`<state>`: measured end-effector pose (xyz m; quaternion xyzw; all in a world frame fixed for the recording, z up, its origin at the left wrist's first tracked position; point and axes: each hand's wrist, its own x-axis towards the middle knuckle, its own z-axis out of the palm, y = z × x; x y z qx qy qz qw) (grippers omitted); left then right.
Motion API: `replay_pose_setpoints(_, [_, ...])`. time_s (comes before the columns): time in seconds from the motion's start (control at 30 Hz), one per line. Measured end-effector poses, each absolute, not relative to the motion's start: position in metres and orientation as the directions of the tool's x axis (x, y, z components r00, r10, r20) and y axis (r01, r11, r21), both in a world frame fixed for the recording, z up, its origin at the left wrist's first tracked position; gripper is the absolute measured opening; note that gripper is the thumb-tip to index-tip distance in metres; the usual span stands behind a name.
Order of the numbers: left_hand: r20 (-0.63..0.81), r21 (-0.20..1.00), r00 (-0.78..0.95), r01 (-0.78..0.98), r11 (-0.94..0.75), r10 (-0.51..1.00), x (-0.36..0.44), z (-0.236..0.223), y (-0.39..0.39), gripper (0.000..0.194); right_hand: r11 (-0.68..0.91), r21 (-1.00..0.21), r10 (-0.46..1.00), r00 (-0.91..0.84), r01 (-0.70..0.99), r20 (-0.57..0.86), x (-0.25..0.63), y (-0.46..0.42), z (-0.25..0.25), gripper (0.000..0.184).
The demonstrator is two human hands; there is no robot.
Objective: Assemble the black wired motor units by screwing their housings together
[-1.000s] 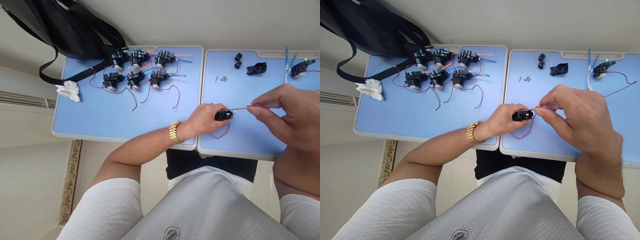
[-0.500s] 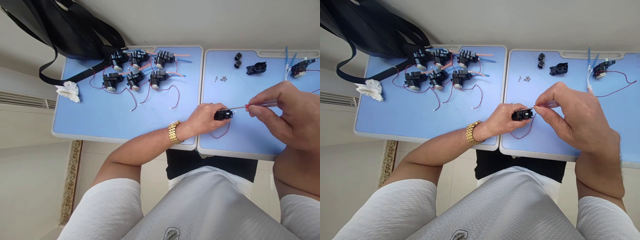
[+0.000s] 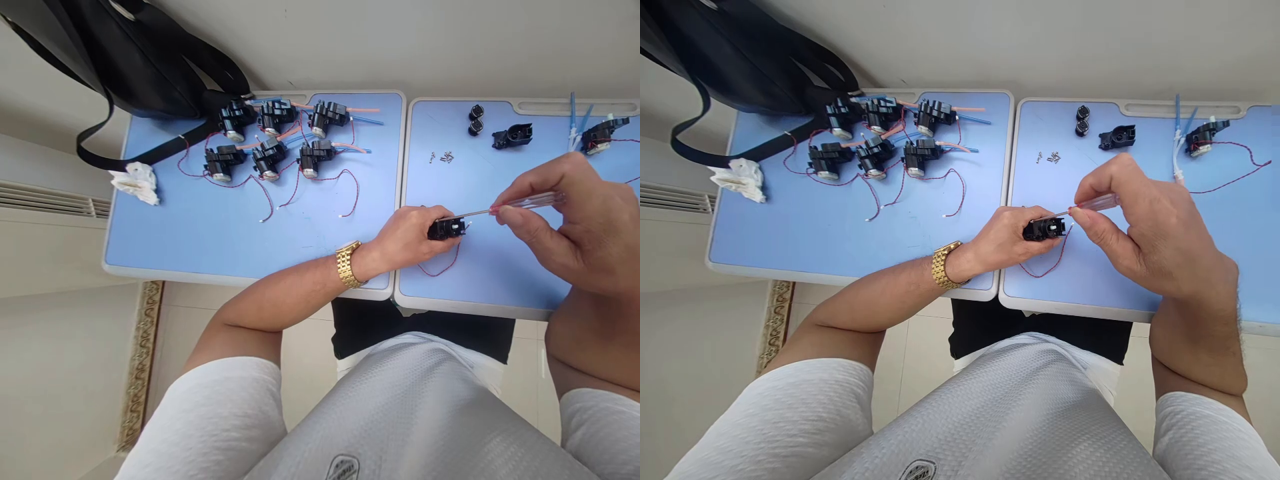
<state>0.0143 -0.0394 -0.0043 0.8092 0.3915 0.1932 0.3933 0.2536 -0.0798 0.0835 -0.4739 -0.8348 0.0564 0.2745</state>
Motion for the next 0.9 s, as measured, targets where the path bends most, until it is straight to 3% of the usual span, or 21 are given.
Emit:
replay_pose_setpoints(0.17, [-0.001,0.801,0.618,0.472,-0.369,0.786,0.014,-0.003,-0.039,0.029,0.576,-0.233,0.755,-0.401,0.783,0.519,0.254,-0.079,0.082,0.024])
replay_pose_setpoints(0.3, [-0.004,0.799,0.615,0.476,-0.367,0.789,0.014,-0.003,-0.039,0.030,0.587,-0.120,0.692,-0.419,0.800,0.587,0.256,-0.073,0.079,0.039])
replay_pose_setpoints(0.4, [-0.004,0.798,0.610,0.480,-0.366,0.792,0.014,-0.003,-0.039,0.031,0.578,-0.131,0.709,-0.415,0.806,0.571,0.257,-0.073,0.079,0.041])
replay_pose_setpoints(0.6, [0.005,0.804,0.616,0.465,-0.369,0.788,0.014,-0.004,-0.039,0.029,0.567,-0.293,0.795,-0.417,0.770,0.441,0.253,-0.079,0.084,0.020])
replay_pose_setpoints(0.73, [0.006,0.801,0.616,0.469,-0.372,0.788,0.014,-0.004,-0.039,0.029,0.599,-0.215,0.735,-0.423,0.772,0.530,0.253,-0.077,0.083,0.017])
replay_pose_setpoints(0.9, [0.002,0.792,0.619,0.479,-0.380,0.785,0.013,-0.005,-0.038,0.030,0.594,-0.103,0.676,-0.425,0.798,0.602,0.256,-0.070,0.076,0.038])
